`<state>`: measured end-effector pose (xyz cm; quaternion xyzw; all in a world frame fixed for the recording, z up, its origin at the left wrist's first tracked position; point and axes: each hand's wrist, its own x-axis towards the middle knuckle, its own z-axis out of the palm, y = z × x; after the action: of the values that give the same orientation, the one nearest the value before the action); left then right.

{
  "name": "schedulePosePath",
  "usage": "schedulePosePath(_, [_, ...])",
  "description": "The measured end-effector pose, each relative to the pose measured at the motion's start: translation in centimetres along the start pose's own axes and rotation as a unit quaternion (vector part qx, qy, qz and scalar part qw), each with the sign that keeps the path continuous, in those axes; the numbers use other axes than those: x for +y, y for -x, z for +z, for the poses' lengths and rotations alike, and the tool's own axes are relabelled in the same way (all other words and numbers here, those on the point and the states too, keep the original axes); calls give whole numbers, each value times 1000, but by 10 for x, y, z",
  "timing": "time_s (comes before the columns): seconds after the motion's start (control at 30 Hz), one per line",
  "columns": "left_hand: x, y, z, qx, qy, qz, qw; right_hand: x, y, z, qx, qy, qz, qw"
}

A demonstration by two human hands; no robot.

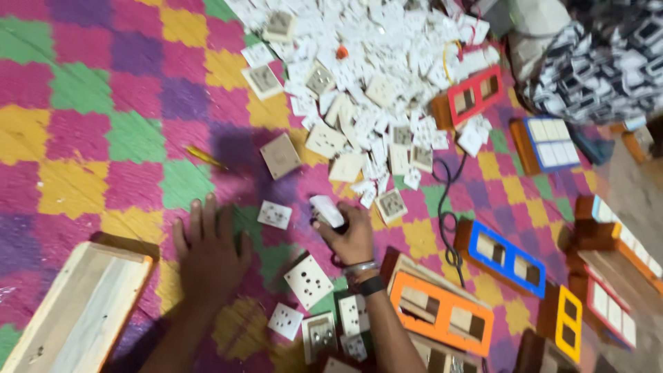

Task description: The person sits on a colorful mat and assembles electrical switchboards by inserting white plastic covers into red frames and securing them with screws. They handle multiple frames and components, picking up parts from a pile and using a screwdriver to fasten them.

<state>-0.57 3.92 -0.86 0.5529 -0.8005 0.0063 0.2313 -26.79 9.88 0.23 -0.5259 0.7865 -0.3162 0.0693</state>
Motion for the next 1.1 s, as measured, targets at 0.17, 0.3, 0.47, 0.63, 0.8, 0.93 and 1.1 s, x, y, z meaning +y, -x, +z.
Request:
schedulePosePath(0.17, [-2,-2,2,-25,33,-18,999,-12,-6,19,36,38,-71,996])
schedulePosePath(0.3, [-2,-5,2,-40,31,-20,999,-14,-10,20,48,26,-59,997])
schedulePosePath(0.47, [-2,-6,-1,-45,32,-32,998,-16,-11,24,42,51,-33,997])
schedulePosePath(0.63, [-2,-6,-5,-85,34,-54,994,-21,-8,21,-23,80,-10,996])
schedulePosePath(0.8, [4,-10,-12,-107,11,-50,993,-26,-6,14,7,26,27,999])
schedulePosePath(0.93, [7,-9,-14,-116,2,-57,992,-28,-8,13,18,33,39,999])
schedulePosePath(1.1, [7,-8,-11,-105,-8,-49,993,-28,-8,14,32,44,50,997])
